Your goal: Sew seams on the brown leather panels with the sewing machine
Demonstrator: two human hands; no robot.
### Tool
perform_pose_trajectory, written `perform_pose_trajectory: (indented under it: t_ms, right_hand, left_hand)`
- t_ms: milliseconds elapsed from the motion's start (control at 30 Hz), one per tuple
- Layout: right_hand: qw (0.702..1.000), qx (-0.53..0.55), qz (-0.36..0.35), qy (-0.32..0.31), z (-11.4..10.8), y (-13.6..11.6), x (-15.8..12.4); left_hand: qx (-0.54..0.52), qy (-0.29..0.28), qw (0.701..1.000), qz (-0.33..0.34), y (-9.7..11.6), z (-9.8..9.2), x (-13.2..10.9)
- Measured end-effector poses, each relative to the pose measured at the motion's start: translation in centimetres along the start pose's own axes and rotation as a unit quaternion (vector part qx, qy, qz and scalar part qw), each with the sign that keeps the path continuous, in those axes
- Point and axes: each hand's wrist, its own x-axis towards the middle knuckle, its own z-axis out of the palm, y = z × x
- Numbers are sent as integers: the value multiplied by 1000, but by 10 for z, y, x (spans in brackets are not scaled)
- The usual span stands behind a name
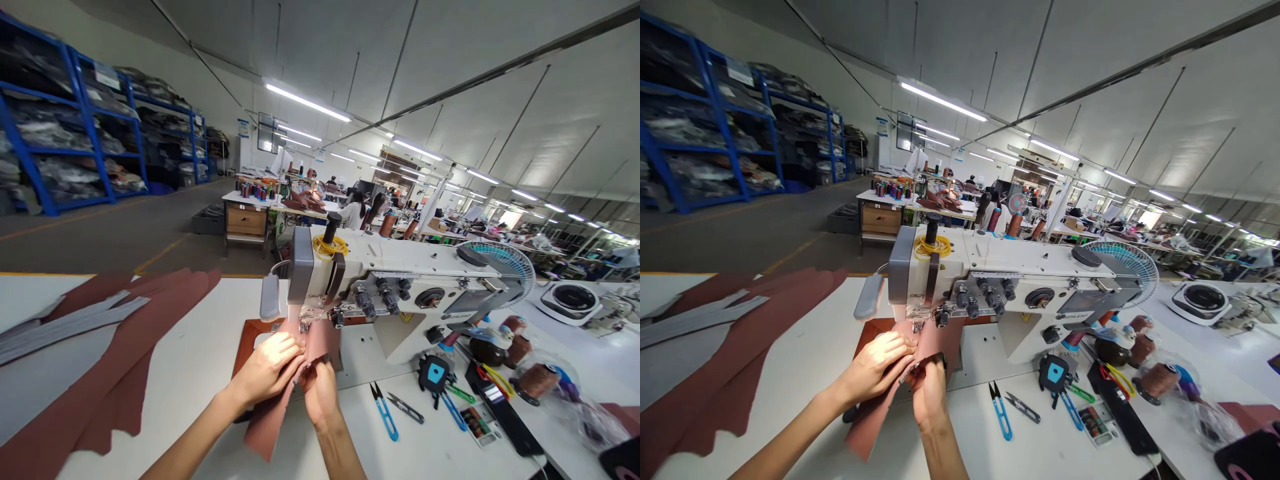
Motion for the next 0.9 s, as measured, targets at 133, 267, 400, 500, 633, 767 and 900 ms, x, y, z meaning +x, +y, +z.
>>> perform_pose_trajectory:
  t_ms: [133, 267, 400, 500, 633, 767, 900]
  right_hand:
    - [999, 15, -12, -50, 1, -1, -4]
    - [993, 1, -28, -113, 0, -4, -8]
    - [988, -1, -32, -150, 0, -8, -10]
    - [985, 4, -38, -167, 1, -10, -9]
    - [983, -1, -46, -176, 1, -10, -8]
    - [987, -10, -37, -153, 1, -11, -9]
    - [993, -11, -27, -118, -2, -12, -9]
  left_hand:
    - [-9, -4, 1000, -12, -1, 2, -3]
    - [-20, 9, 1000, -20, 0, 3, -4]
    - [-23, 34, 999, -24, 3, 4, -3]
    - [-10, 49, 998, -38, 5, 7, -3]
    - [2, 67, 996, -59, 9, 11, -4]
    - [18, 58, 994, -96, 15, 15, -9]
    - [50, 52, 988, -138, 21, 23, -12]
